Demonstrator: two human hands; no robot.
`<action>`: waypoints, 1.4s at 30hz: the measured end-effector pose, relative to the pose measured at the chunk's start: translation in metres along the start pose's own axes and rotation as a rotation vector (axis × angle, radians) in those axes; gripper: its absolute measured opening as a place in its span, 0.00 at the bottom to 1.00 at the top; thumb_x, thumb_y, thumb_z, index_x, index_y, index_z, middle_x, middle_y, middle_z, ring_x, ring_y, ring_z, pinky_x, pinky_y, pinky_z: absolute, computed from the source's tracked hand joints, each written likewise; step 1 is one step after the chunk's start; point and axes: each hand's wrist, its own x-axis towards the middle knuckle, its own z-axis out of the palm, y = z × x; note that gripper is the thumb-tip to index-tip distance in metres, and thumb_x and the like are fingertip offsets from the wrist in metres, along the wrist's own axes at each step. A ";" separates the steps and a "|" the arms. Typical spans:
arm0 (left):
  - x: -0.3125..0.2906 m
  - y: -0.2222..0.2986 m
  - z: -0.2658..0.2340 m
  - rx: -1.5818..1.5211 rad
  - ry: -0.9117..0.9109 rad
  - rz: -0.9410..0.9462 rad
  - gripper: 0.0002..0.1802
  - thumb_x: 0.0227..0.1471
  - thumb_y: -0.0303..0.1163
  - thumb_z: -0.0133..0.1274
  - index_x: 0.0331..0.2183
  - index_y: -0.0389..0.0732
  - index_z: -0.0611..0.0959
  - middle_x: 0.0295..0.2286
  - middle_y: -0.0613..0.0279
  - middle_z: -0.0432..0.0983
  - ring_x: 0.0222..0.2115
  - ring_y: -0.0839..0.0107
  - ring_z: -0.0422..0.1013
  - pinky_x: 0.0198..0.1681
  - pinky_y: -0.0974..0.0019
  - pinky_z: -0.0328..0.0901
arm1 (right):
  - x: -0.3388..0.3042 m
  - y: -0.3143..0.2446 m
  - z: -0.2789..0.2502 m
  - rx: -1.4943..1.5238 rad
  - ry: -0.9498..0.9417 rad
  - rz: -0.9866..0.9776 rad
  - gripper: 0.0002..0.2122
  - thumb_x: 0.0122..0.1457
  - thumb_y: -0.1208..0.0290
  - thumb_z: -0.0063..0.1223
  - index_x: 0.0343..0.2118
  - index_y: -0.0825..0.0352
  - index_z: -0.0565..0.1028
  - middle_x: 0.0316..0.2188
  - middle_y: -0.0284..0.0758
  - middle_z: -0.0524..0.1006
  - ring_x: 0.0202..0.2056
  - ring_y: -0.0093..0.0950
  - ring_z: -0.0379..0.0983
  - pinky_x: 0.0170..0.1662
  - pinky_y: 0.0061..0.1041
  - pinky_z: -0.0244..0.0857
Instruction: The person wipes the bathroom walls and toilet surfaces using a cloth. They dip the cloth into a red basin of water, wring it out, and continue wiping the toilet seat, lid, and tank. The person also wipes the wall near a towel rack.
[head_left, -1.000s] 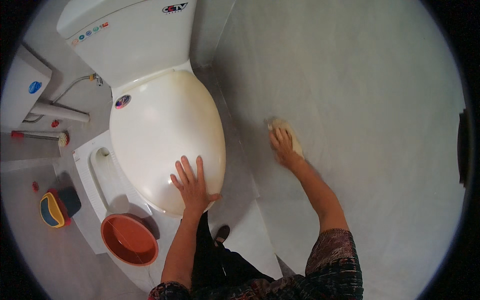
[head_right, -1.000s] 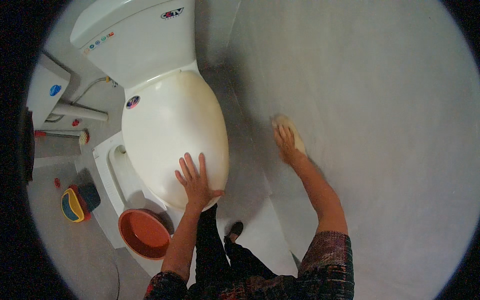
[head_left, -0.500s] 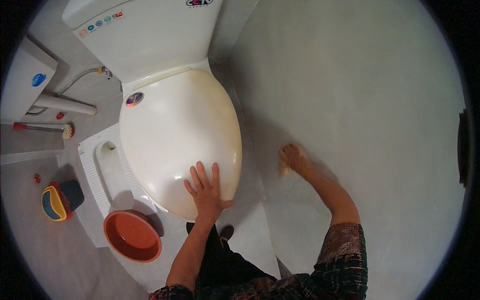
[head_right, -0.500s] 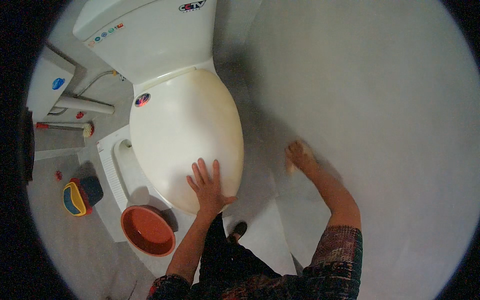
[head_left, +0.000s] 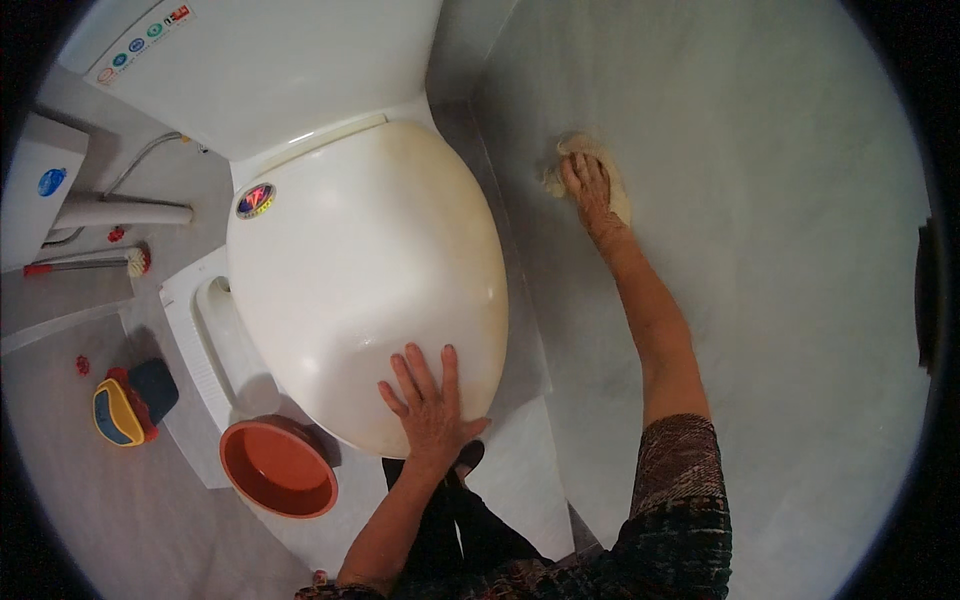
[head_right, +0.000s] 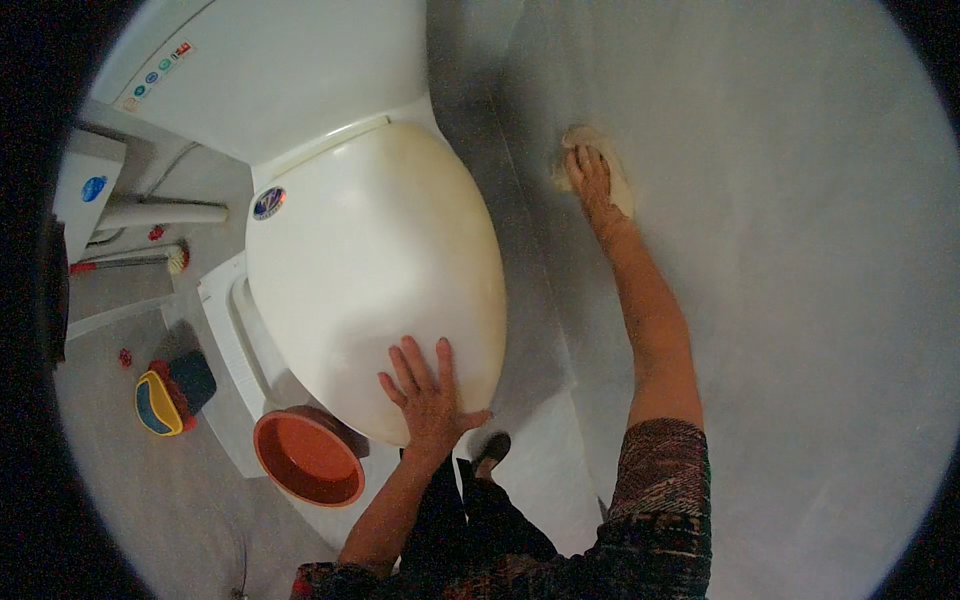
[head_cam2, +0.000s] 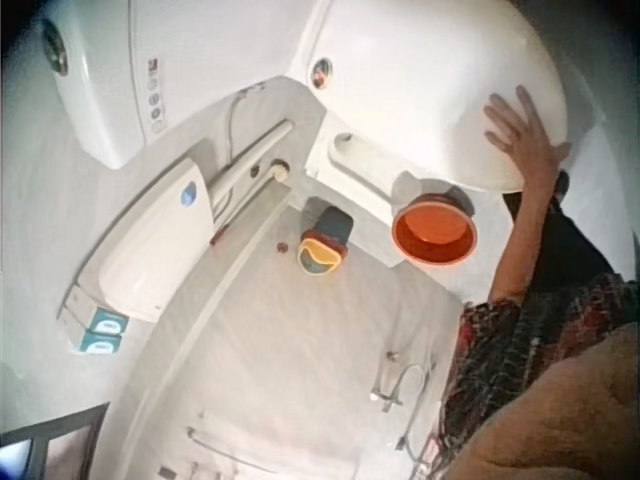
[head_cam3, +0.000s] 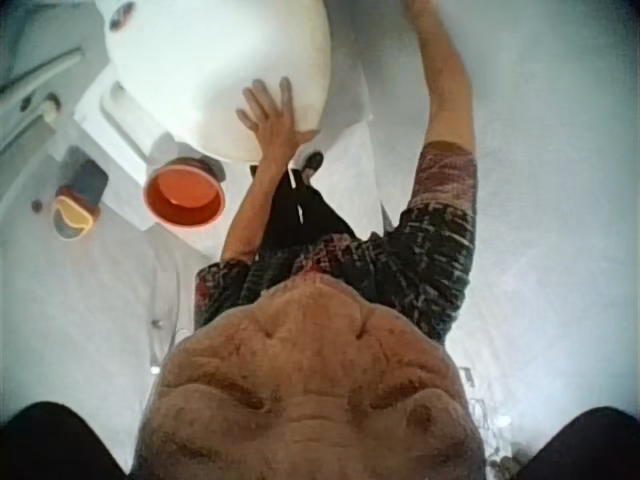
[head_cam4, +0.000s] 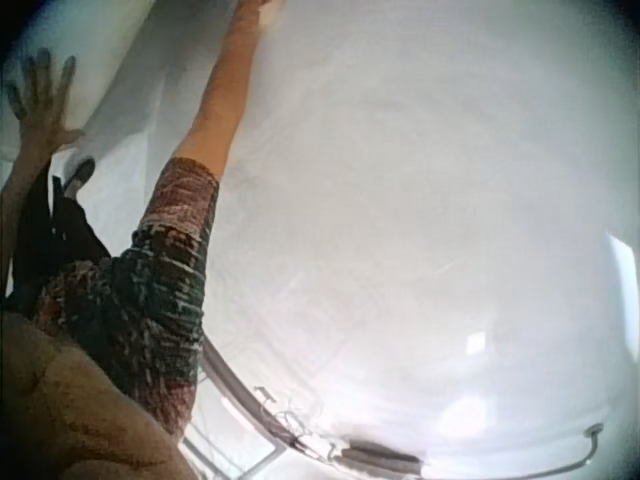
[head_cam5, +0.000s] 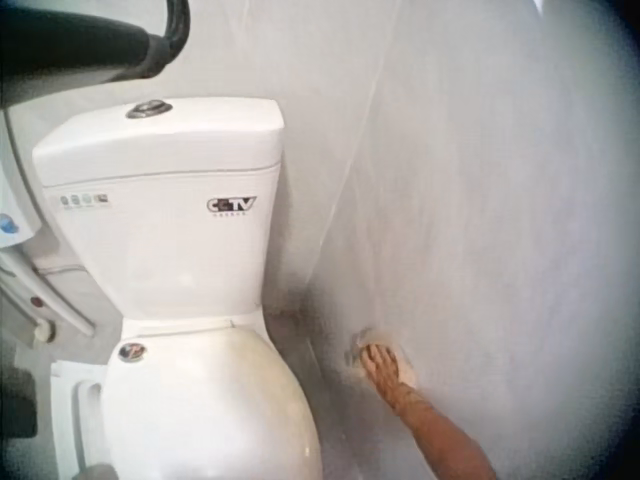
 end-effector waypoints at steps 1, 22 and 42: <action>0.000 -0.002 -0.001 0.000 0.016 -0.004 0.74 0.09 0.55 0.70 0.58 0.41 0.50 0.56 0.29 0.31 0.58 0.35 0.30 0.52 0.31 0.27 | -0.006 -0.013 -0.002 0.010 -0.065 -0.019 0.28 0.49 0.80 0.46 0.56 0.62 0.56 0.56 0.42 0.57 0.56 0.38 0.54 0.57 0.39 0.47; 0.003 0.000 -0.004 -0.044 -0.047 -0.050 0.73 0.11 0.51 0.71 0.58 0.41 0.50 0.57 0.33 0.27 0.58 0.38 0.25 0.52 0.30 0.28 | -0.419 -0.064 0.034 -0.632 -0.610 -0.675 0.31 0.52 0.70 0.48 0.60 0.60 0.51 0.57 0.33 0.55 0.59 0.30 0.48 0.62 0.26 0.38; -0.003 -0.010 0.006 0.100 -0.003 -0.057 0.72 0.13 0.59 0.68 0.58 0.41 0.50 0.57 0.31 0.30 0.58 0.35 0.29 0.51 0.28 0.32 | -0.069 -0.066 0.041 0.034 -0.119 0.021 0.34 0.42 0.77 0.56 0.56 0.64 0.58 0.56 0.37 0.56 0.55 0.34 0.54 0.56 0.34 0.50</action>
